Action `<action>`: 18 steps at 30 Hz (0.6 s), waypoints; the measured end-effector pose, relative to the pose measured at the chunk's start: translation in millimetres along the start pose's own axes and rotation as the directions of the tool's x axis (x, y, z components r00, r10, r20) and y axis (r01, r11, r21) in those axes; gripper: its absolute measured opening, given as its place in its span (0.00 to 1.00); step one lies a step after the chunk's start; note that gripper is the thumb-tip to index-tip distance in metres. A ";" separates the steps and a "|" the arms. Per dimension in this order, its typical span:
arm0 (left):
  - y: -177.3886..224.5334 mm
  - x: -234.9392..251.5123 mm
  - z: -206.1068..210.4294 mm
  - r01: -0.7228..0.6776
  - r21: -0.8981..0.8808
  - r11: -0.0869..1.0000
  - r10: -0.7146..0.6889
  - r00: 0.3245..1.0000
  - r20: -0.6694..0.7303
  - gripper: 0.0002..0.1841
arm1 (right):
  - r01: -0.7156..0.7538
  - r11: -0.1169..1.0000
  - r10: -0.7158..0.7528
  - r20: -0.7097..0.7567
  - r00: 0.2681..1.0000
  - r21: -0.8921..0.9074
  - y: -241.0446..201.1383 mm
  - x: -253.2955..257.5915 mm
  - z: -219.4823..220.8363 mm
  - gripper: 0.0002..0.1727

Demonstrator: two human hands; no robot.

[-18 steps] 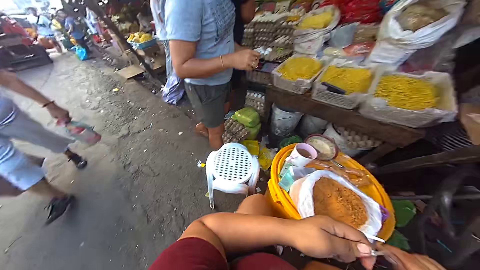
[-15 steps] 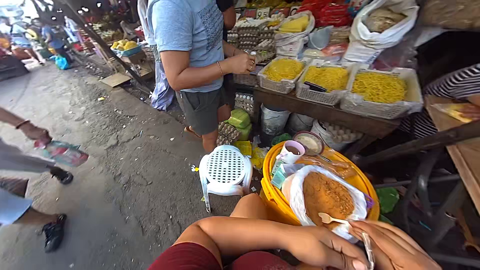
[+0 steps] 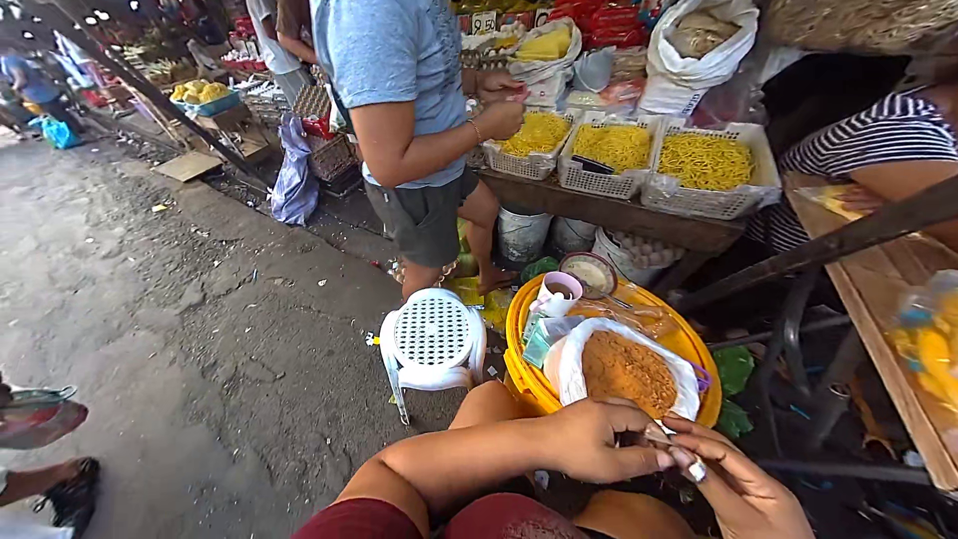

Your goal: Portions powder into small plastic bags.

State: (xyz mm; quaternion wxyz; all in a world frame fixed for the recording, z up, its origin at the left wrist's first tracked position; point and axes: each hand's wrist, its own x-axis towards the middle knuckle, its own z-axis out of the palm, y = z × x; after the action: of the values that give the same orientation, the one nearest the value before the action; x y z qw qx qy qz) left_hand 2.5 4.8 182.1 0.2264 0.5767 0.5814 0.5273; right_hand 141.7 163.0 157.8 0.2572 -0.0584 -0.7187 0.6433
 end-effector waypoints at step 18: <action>-11.2 -5.4 6.0 0.115 0.006 0.993 -0.114 0.989 -0.098 0.11 | -0.012 0.971 0.047 -0.140 0.989 0.238 23.7 -8.6 44.8 0.16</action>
State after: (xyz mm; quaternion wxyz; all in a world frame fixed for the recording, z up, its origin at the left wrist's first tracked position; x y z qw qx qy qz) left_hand 4.2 4.5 168.4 0.2242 0.5173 0.6269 0.5378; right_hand 123.3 123.3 130.9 0.3041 -0.0846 -0.6153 0.7223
